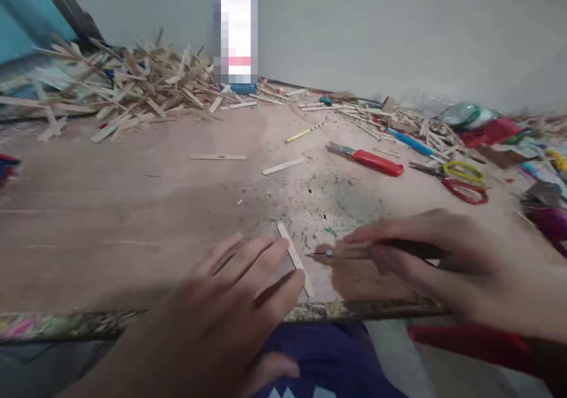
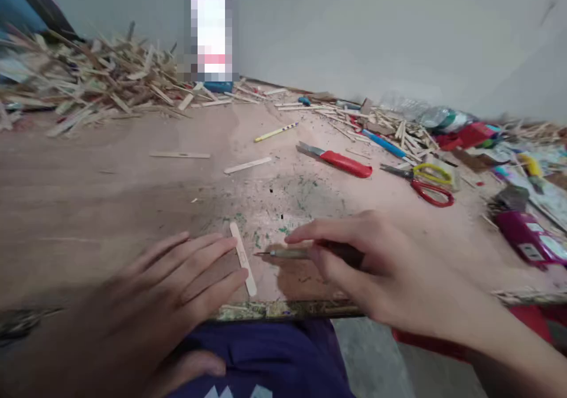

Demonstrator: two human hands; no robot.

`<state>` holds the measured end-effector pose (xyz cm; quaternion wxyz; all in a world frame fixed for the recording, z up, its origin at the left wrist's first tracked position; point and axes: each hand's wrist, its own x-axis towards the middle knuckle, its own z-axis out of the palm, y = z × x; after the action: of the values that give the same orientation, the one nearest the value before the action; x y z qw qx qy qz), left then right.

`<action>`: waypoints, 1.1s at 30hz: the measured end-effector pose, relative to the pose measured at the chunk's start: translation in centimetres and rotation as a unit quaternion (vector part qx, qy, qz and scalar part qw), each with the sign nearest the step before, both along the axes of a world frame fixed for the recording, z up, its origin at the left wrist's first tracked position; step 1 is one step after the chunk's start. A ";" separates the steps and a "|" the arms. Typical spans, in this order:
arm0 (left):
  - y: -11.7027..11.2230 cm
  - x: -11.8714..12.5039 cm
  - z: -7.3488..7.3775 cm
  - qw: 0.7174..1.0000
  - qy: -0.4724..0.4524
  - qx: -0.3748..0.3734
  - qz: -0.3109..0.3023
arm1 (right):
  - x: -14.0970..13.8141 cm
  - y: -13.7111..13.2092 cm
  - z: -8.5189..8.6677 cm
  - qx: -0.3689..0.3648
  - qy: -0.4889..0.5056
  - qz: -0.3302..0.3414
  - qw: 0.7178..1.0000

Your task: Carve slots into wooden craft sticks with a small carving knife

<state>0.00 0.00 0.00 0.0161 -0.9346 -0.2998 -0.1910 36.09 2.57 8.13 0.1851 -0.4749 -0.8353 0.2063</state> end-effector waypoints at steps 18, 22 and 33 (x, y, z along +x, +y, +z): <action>-0.2 0.4 -1.6 0.999 -0.042 0.000 -0.022 | -2.9 2.4 1.7 -0.063 -0.044 0.135 0.988; 0.0 0.8 -1.0 0.999 -0.031 0.005 -0.009 | -3.2 3.0 1.9 -0.079 -0.031 0.172 0.981; 0.1 1.6 -0.3 0.999 -0.037 0.032 0.006 | -2.6 3.0 1.8 -0.026 -0.028 0.172 0.984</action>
<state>1.57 0.06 -0.34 0.0354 -0.9241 -0.2992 -0.2351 33.46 5.59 9.94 0.1111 -0.3344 -0.9037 0.2435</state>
